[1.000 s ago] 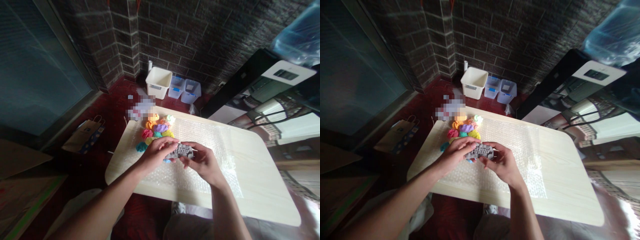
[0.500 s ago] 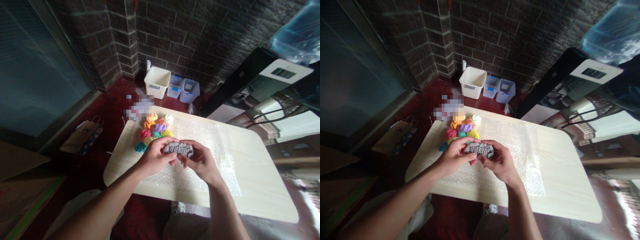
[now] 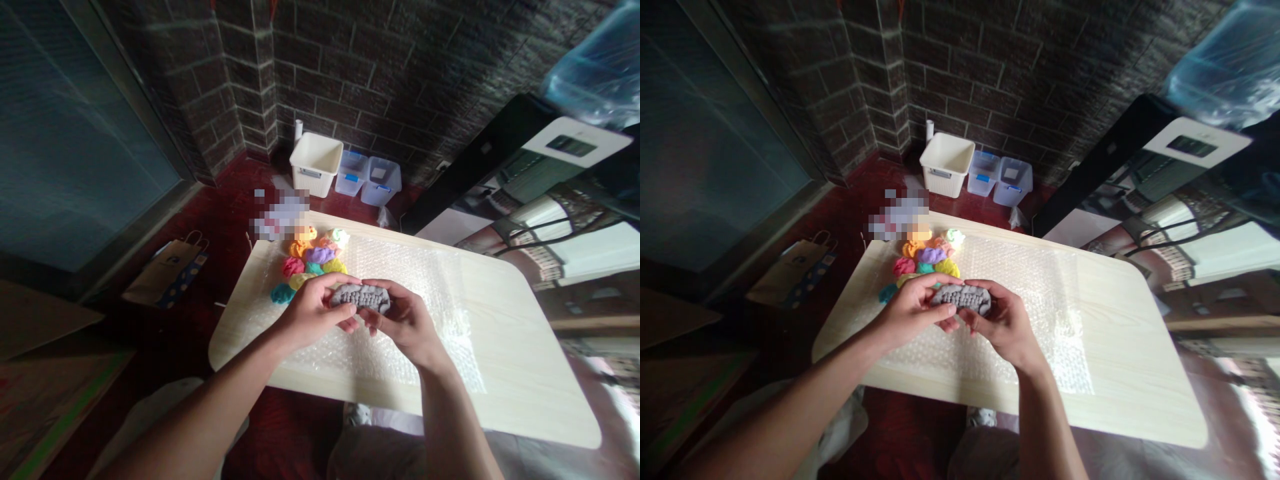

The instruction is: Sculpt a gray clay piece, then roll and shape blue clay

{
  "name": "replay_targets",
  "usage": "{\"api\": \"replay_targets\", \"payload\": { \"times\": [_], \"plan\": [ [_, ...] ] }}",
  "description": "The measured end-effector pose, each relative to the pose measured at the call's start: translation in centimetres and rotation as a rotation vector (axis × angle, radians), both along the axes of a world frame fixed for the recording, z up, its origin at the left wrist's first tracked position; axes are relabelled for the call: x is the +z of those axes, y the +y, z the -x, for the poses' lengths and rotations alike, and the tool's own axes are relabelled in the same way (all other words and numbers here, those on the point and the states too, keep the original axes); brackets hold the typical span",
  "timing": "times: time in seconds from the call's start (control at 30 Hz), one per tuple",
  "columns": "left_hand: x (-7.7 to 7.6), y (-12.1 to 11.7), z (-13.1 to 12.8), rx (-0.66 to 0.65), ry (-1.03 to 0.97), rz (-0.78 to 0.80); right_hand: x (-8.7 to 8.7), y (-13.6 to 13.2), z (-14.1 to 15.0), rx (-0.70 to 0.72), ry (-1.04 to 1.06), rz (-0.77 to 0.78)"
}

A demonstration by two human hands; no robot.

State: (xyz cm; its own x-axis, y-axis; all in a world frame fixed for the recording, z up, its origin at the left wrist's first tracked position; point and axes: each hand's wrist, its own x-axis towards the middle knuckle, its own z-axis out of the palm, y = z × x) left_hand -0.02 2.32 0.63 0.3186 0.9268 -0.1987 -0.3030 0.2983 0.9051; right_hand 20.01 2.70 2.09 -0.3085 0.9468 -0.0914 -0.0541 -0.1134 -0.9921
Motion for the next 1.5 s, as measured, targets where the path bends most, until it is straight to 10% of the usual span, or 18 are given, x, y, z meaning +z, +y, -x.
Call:
{"api": "replay_targets", "payload": {
  "times": [1.23, 1.5],
  "plan": [
    [-0.1, 1.1, 0.9, 0.124, -0.065, 0.011, -0.8, 0.6, -2.0, -0.142, 0.112, 0.049],
    [-0.2, 1.1, 1.1, 0.238, -0.037, 0.029, -1.7, 1.7, -3.0, -0.438, 0.253, 0.053]
  ]
}}
